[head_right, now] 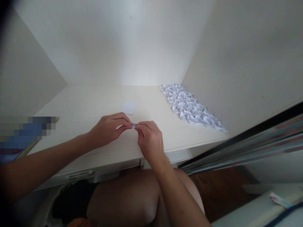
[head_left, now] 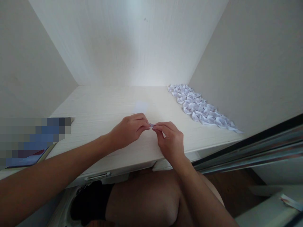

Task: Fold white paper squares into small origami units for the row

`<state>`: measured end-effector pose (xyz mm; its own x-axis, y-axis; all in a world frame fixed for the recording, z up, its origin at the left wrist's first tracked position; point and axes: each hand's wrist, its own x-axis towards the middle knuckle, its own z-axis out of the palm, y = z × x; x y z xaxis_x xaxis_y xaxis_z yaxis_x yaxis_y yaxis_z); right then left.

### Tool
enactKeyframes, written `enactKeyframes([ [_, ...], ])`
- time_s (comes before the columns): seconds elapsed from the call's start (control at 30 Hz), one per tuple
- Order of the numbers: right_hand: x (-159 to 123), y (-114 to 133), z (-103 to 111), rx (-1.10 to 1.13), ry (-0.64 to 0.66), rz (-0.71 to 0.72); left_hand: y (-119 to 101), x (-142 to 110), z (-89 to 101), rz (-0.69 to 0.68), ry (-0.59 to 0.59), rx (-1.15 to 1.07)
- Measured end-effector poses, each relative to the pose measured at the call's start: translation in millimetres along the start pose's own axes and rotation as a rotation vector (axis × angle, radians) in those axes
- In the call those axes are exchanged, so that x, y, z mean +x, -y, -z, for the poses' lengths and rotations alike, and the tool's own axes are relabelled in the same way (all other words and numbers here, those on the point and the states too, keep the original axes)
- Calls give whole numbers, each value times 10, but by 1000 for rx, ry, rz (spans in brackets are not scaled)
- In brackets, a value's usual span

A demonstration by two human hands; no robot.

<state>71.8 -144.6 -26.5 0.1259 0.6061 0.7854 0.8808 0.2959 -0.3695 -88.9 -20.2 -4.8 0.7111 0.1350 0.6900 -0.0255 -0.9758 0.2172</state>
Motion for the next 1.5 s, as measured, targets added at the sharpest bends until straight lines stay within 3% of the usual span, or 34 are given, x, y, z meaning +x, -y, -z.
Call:
enactKeyframes([
  [0.23,-4,-35,11,115,134,-125,7,-11,-39,96,35,-77],
  [0.43,-13,-62,29,127,156,-192,82,-37,-83,159,47,-152],
  [0.7,9,-99,161,17,291,-296,108,-60,-113,239,34,-209],
  [0.83,-18,-234,470,-155,289,-350,112,-68,-126,256,21,-205],
  [1.1,-367,-901,1574,-558,255,-509,142,-87,-181,264,100,-173],
  [1.23,-473,-1003,1830,-674,266,-601,128,-87,-185,277,113,-186],
  [1.37,-342,-881,1645,-631,286,-514,114,-90,-189,270,138,-185],
  [1.5,185,-790,1080,-738,491,-446,92,-89,-187,256,174,-177],
])
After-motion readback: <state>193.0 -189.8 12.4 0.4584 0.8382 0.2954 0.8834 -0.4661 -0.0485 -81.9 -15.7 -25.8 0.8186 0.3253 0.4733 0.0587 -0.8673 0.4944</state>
